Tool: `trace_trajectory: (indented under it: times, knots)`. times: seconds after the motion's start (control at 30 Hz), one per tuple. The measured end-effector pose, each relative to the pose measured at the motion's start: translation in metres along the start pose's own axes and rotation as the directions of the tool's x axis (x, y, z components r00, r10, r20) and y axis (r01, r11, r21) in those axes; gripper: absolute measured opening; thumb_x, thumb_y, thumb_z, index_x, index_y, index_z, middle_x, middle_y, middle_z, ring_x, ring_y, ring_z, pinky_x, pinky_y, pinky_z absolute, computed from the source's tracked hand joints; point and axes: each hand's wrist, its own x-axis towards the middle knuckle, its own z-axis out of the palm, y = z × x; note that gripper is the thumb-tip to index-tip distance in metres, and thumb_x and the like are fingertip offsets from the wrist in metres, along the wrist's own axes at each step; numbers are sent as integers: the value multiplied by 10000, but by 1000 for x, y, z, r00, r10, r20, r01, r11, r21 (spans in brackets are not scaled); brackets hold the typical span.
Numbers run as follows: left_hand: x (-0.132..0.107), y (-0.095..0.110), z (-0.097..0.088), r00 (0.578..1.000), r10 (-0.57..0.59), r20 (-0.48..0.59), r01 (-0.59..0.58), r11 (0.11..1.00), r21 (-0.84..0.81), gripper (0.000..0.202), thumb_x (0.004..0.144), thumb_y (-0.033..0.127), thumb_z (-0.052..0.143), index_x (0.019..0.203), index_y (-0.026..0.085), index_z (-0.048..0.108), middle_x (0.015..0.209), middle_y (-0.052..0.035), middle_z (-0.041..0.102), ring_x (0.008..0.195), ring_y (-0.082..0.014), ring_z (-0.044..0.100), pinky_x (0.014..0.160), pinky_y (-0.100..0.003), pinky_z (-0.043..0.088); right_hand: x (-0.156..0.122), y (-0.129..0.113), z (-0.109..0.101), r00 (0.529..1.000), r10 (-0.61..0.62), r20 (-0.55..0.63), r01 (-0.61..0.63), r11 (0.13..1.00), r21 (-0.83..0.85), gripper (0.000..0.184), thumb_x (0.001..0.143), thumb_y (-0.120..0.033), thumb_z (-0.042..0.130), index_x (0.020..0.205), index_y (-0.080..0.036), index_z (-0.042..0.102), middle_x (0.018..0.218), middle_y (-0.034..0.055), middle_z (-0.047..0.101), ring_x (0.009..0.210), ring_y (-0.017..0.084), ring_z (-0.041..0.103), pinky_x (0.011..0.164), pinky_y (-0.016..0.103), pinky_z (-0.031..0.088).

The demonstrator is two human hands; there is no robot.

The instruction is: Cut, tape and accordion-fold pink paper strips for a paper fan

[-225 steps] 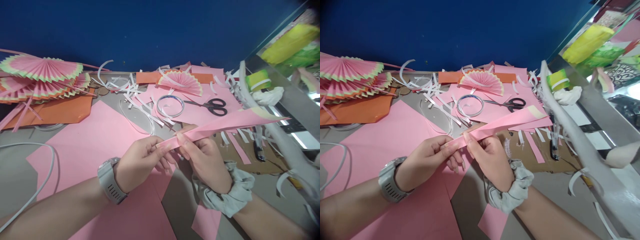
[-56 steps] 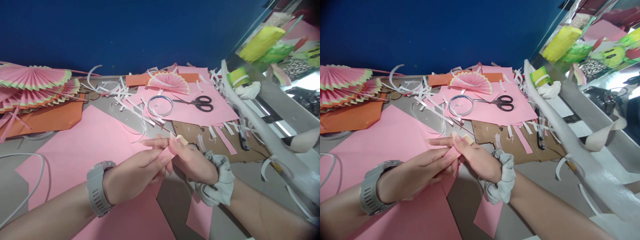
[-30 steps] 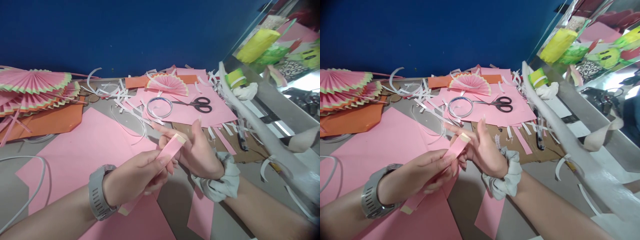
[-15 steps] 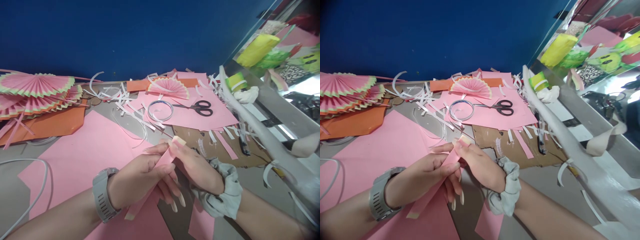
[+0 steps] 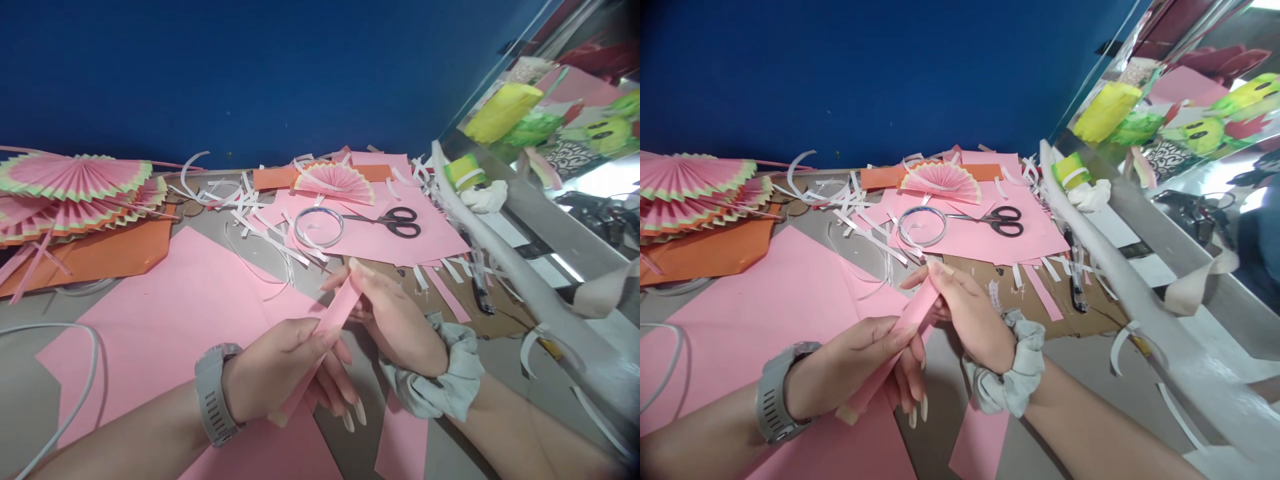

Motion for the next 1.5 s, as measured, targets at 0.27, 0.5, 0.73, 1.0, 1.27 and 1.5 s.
trace_trajectory:
  times: [0.27,0.5,0.73,1.0,1.27,1.5]
  knots:
    - [-3,-1,0,998,-26,58,20,995,101,368,902,450,368,781,143,531,732,-94,695,619,-147,660,522,-204,463,9,-15,-14,968,-117,-224,144,984,108,331,895,-331,428,708,-169,647,539,-40,292,467,69,216,405,173,191]
    - [-5,4,-1,986,-20,168,10,998,64,325,871,465,437,879,151,524,811,-105,686,599,-136,648,559,-230,481,15,-13,-16,979,-64,-195,106,972,212,323,884,-346,442,681,-161,612,530,-59,212,464,70,151,399,164,155]
    - [-8,7,-6,968,-18,250,-5,996,93,278,855,416,506,932,149,525,822,-93,695,584,-118,646,585,-228,474,13,-11,-17,978,-130,-163,137,990,35,294,873,-420,473,713,-199,584,552,-53,244,475,82,203,406,184,203]
    - [-5,11,-8,964,134,230,-137,991,-4,339,850,480,471,936,152,474,683,-37,608,578,-127,607,515,-215,435,2,-13,-10,997,-44,69,51,993,-110,340,842,-535,449,877,-235,606,595,-35,318,518,114,327,465,243,301]
    - [-4,8,-7,950,313,-13,-306,936,175,236,836,346,556,938,157,458,560,53,477,442,-53,428,440,-168,343,0,-4,1,970,-63,233,111,973,-201,240,819,-406,575,975,-224,550,837,10,572,747,136,532,670,257,449]
    - [-6,14,-7,953,300,48,-304,938,170,302,912,432,352,921,151,463,540,50,438,422,-56,325,423,-184,292,-2,-3,4,975,-75,208,114,977,-182,252,785,-418,608,895,-196,561,798,14,597,708,138,553,671,263,473]
